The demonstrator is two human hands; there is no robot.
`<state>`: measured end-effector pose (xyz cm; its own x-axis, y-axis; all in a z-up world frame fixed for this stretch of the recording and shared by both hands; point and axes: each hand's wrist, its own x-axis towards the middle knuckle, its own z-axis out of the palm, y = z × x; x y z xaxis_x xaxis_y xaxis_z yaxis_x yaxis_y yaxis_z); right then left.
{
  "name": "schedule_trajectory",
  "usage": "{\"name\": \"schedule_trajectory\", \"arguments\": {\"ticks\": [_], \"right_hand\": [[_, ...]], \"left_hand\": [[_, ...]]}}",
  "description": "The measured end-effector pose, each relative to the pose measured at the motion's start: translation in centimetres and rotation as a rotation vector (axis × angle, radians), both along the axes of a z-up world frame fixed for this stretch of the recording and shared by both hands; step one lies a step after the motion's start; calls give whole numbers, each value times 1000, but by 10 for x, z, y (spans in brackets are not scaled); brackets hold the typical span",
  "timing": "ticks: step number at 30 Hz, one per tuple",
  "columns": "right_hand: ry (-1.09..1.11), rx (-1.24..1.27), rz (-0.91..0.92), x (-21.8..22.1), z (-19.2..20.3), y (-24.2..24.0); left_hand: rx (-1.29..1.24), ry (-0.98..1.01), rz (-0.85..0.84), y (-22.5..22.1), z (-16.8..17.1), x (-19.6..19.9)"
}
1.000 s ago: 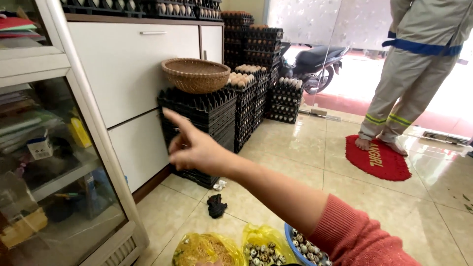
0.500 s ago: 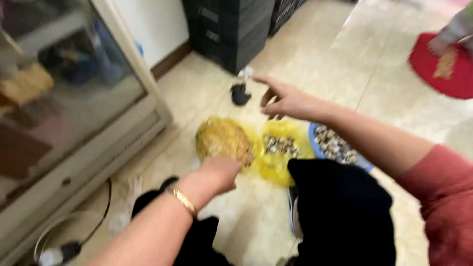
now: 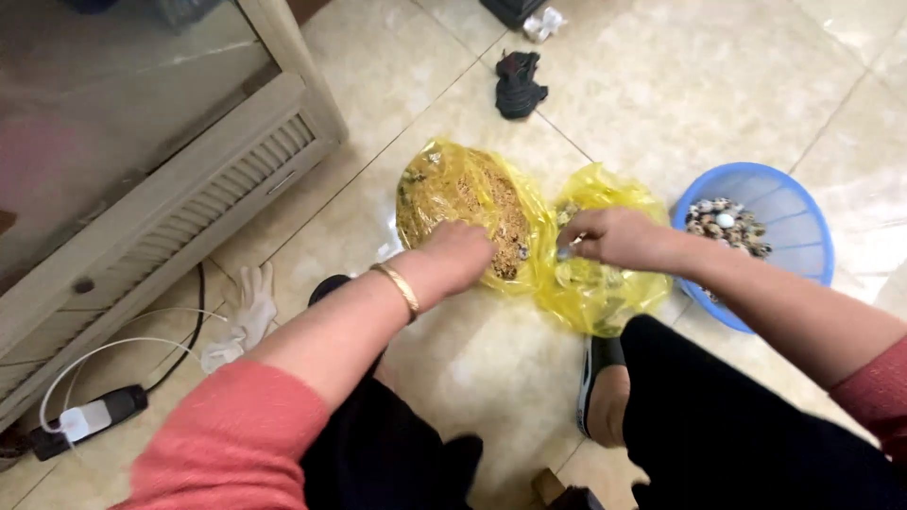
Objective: Sorting quail eggs from a yellow plastic bag into a blue basket while also handling a bag of grain.
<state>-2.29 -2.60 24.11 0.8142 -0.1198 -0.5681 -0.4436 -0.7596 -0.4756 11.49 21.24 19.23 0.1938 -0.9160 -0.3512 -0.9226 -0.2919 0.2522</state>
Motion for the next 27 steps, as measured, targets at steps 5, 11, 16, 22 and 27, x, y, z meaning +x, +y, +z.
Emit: {"name": "schedule_trajectory", "arguments": {"ticks": [5,11,16,22,27], "right_hand": [[6,-396,549,30,-137,-14],[178,-496,907,45,-212,-31],[234,-662,959,43,-173,-45],[204,-674,735,46,-132,-55],[-19,-585,550,76,-97,-33]], "left_hand": [[-284,-265,-240,-28,-52,12],[110,-408,-382,-54,-18,27],[197,-351,-453,-58,9,33],[55,-160,-247,-24,-24,51],[-45,-179,-198,-8,4,63]]}}
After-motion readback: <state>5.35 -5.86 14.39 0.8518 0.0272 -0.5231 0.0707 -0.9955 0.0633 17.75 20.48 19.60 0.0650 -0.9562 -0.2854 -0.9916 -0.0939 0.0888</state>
